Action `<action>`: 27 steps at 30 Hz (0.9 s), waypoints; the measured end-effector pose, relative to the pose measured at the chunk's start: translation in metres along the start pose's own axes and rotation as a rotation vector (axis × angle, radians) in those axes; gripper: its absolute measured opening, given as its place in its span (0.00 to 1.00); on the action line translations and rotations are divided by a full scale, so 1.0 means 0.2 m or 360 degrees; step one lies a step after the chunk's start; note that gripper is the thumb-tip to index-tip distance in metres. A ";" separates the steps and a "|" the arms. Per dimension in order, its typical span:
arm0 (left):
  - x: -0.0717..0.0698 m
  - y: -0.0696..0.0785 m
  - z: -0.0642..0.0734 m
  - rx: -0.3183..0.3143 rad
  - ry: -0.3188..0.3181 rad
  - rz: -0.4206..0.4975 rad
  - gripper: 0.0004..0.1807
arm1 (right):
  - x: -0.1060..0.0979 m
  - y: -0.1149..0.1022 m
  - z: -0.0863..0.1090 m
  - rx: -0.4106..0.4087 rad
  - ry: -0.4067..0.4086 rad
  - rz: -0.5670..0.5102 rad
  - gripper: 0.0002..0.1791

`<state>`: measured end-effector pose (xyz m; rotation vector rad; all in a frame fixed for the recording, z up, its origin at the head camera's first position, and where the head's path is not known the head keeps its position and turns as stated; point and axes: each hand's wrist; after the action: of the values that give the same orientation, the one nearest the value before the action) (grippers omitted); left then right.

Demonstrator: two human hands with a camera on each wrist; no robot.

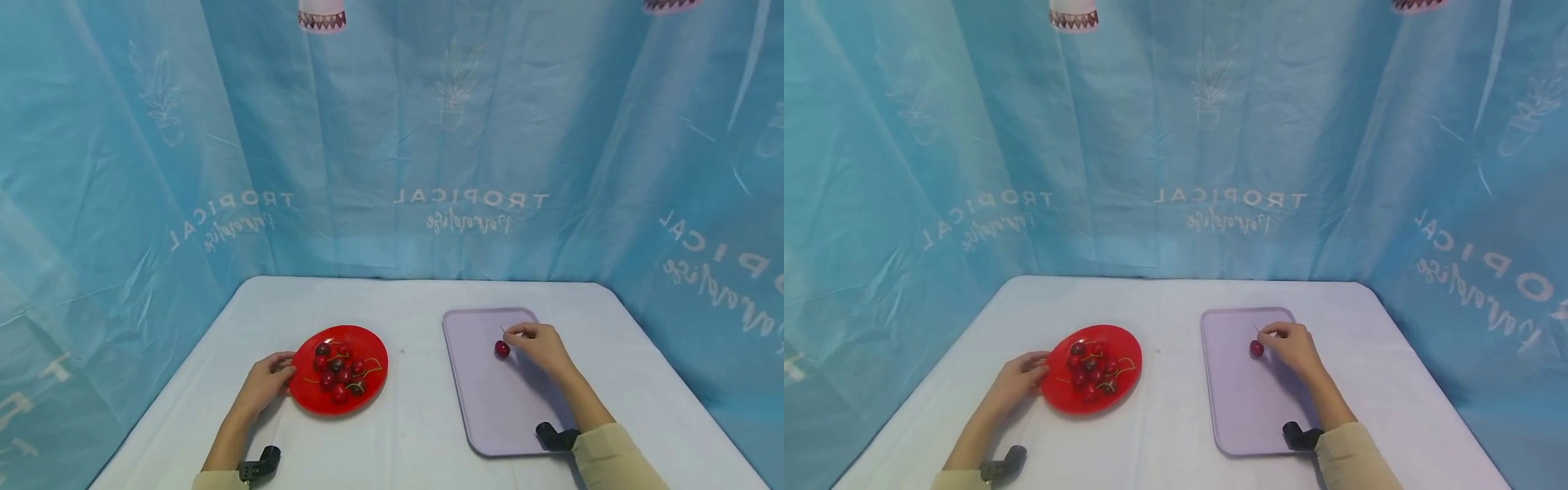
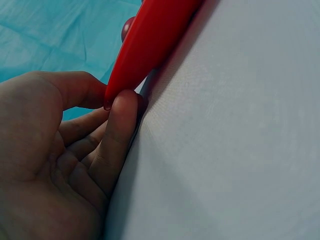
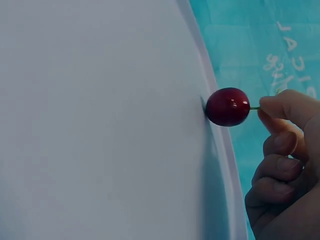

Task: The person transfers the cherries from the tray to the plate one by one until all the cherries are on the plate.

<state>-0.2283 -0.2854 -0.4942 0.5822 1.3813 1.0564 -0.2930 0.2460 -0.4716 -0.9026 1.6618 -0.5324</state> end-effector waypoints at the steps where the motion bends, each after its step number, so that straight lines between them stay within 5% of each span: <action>1: 0.00 0.00 0.00 -0.0004 0.0001 0.0001 0.24 | 0.00 0.00 0.00 0.0012 0.0001 -0.0002 0.17; 17: -0.01 0.00 0.00 0.0015 -0.0003 -0.0007 0.22 | -0.03 0.05 0.03 -0.0098 -0.0178 -0.0025 0.08; 27: 0.00 0.00 0.00 0.0009 -0.0006 0.0019 0.23 | -0.02 0.05 0.04 0.0057 -0.0171 -0.0171 0.14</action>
<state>-0.2278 -0.2852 -0.4950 0.5968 1.3799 1.0605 -0.2887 0.2571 -0.4789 -0.9816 1.5086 -0.5748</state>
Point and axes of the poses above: each hand's wrist, its own z-axis away from the middle knuckle, its own x-axis out of the palm, y = z × x, and after that the axes turned 10 degrees about -x, right-handed
